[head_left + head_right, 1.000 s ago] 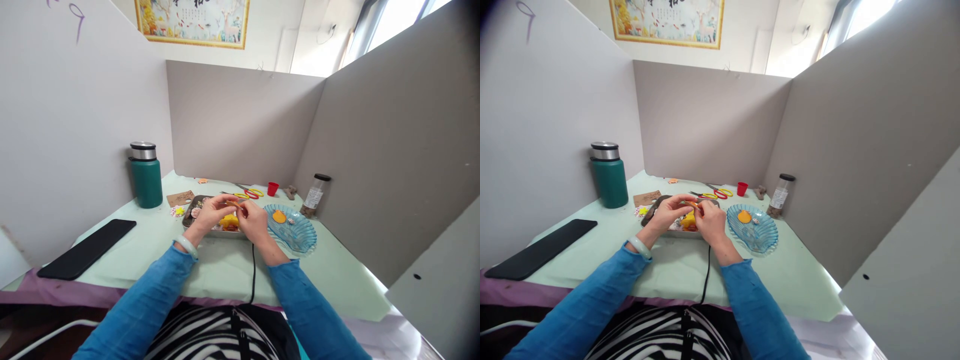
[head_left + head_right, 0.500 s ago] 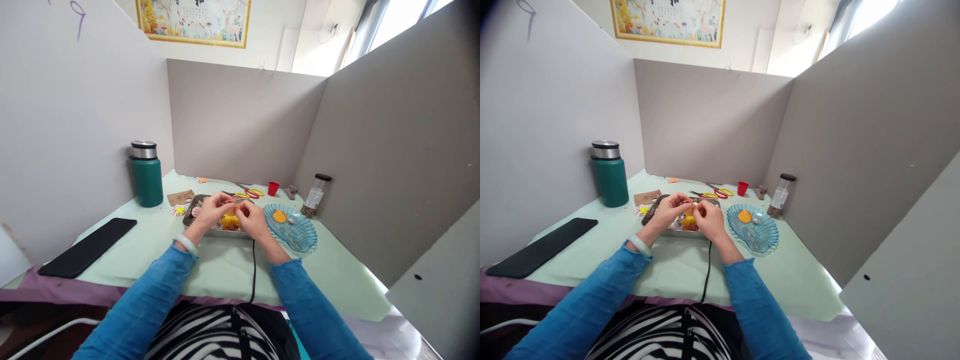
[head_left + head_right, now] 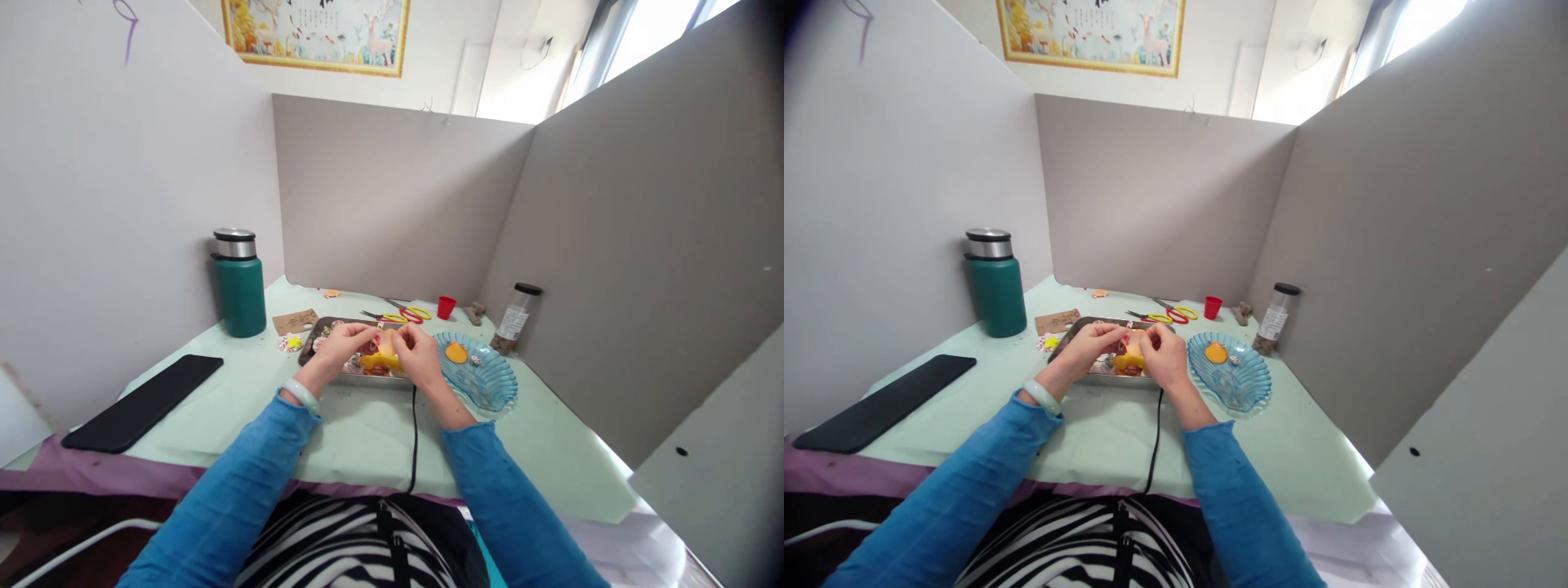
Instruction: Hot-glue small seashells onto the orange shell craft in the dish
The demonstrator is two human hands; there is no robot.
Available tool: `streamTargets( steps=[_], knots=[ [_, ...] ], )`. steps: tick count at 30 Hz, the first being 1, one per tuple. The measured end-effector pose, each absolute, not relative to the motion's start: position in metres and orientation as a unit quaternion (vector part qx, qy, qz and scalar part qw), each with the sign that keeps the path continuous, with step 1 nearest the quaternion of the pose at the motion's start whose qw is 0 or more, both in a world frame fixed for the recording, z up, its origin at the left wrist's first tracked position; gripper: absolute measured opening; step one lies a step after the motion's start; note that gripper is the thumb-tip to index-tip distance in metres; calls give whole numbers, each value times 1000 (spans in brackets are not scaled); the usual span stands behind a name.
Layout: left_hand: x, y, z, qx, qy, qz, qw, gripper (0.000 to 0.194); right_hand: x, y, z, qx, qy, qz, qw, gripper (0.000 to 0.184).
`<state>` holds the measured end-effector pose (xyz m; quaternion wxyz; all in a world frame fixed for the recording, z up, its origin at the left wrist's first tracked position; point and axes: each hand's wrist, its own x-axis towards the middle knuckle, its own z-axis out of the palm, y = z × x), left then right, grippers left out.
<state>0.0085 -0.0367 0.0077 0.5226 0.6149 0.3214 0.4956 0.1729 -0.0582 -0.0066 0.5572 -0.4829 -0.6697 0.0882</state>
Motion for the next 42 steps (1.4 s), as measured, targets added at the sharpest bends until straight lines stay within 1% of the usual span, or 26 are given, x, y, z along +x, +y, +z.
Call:
streamTargets(
  steps=[4,10,18,23,30,42],
  knots=[
    [6,-38,9,598,303,456,586,32,174,-57,-7,-487,-658,79,569,18],
    [5,-39,11,570,295,453,618,34,173,-60,-7,-478,-664,53,573,19],
    [4,-36,9,561,288,470,617,35,171,-61,-9,-462,-668,48,581,20],
    [4,-37,10,573,273,448,629,36,171,-58,-11,-465,-660,40,588,19],
    [3,-34,7,601,285,434,608,37,170,-59,-13,-451,-681,29,576,18],
    [3,-33,7,601,301,443,593,38,169,-59,-12,-445,-674,63,587,19]
  ],
)
